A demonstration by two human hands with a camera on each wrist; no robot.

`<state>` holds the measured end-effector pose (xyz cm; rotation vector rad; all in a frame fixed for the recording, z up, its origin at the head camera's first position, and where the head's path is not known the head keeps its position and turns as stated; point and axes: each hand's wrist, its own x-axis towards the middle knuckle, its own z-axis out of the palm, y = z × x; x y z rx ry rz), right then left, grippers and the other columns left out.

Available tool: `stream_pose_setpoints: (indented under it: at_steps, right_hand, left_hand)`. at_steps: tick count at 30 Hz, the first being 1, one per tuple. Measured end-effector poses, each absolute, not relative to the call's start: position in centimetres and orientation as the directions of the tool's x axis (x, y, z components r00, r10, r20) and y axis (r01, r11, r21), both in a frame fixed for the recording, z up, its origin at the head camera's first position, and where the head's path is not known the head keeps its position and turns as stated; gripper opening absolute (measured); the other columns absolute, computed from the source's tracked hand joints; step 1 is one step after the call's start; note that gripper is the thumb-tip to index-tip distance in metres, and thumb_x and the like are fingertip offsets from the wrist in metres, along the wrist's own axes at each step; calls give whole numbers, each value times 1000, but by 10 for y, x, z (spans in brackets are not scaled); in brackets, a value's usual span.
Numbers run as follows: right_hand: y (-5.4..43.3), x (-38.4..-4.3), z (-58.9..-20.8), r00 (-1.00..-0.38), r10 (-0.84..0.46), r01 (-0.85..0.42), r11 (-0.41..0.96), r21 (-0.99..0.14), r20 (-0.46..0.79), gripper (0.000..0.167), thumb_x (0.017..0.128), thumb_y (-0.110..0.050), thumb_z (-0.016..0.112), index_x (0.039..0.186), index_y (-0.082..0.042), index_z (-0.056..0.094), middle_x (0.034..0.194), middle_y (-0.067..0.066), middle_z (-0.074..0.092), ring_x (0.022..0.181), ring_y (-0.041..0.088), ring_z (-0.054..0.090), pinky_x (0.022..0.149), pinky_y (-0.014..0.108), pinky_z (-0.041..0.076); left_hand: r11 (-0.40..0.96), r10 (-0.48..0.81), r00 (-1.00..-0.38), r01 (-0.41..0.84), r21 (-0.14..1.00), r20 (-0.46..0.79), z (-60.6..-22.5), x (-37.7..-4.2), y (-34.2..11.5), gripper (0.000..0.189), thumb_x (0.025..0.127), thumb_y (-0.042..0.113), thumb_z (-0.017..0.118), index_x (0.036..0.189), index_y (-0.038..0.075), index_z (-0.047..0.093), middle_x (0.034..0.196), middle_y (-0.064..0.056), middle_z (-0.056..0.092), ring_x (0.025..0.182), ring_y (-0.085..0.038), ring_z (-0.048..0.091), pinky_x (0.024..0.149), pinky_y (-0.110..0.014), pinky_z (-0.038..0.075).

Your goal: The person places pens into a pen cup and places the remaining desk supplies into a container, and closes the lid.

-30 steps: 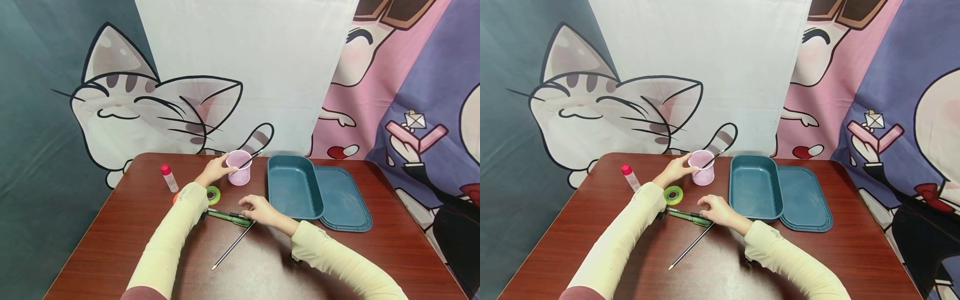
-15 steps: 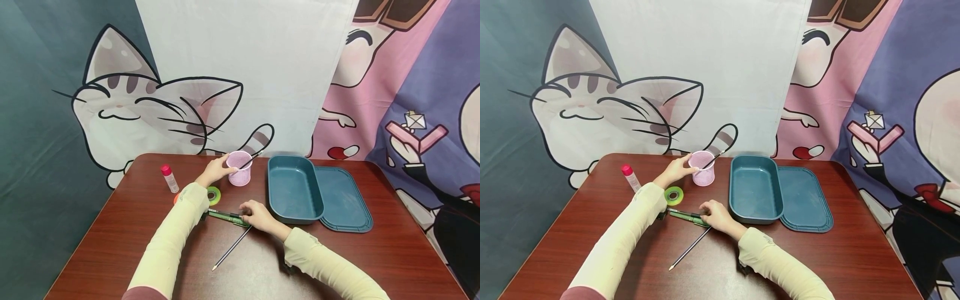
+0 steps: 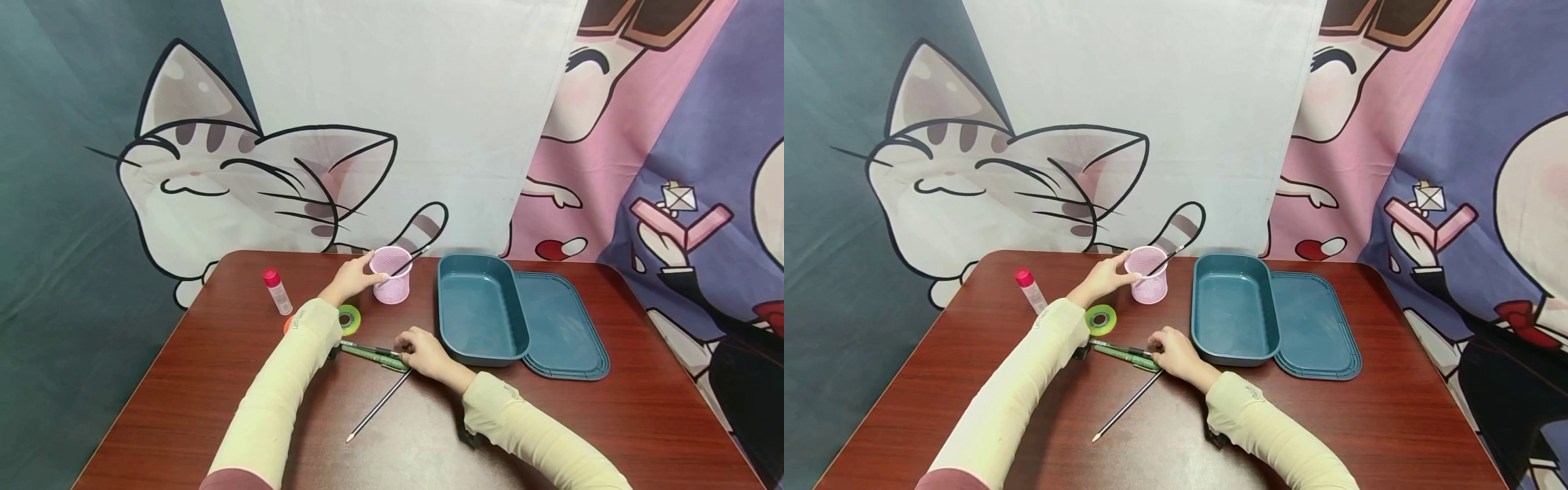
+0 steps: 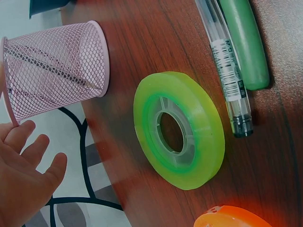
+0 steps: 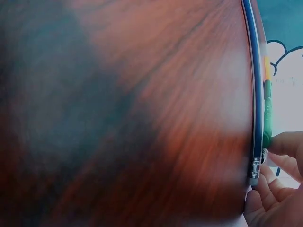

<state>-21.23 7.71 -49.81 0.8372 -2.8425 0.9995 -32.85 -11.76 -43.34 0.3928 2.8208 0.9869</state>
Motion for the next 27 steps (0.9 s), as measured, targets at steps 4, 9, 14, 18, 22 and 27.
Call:
stream_pose_setpoints:
  at_steps: [4,9,14,18,22,27]
  right_hand:
    - [77,-213,-499,-853,-481,-506,662,-554,204,14,68,-6,65,81,-8,65,76,1,57,71,13,55,64,24,44]
    - [76,-214,-501,-837,-486,-541,671,-506,250,12,70,-6,64,81,-9,65,74,0,57,69,12,55,63,24,44]
    - [76,-214,-503,-842,-475,-536,691,-485,255,13,70,-8,63,82,-10,65,74,-2,55,68,10,53,62,23,43]
    - [76,-215,-503,-837,-484,-544,689,-479,254,15,68,-9,66,82,-10,65,73,-2,53,66,10,50,60,23,41]
    - [76,-215,-502,-837,-487,-546,704,-454,251,16,66,-10,67,82,-11,65,72,-3,51,64,9,48,58,22,40]
    - [76,-215,-503,-847,-476,-530,729,-432,237,11,67,-11,67,77,-12,64,69,-4,48,61,9,46,55,21,37]
  left_hand:
    - [755,285,-958,204,624,-31,-433,-328,-118,77,79,43,60,139,8,27,139,-14,36,126,-31,36,102,-44,31]
    - [751,287,-958,204,628,-32,-434,-328,-118,77,80,42,60,140,8,26,139,-13,36,126,-30,36,102,-44,31]
    - [754,286,-958,210,623,-23,-434,-329,-117,77,79,43,60,139,8,27,139,-13,36,126,-29,36,102,-44,31]
    - [754,285,-958,210,622,-22,-434,-329,-117,77,79,43,60,139,7,27,139,-13,36,126,-29,36,102,-44,30]
    - [755,285,-958,212,620,-19,-434,-328,-118,77,79,43,60,139,7,28,139,-14,37,126,-30,36,102,-44,31]
    - [756,284,-959,216,618,-12,-434,-327,-117,77,79,43,60,139,7,28,138,-14,37,125,-30,37,101,-44,31]
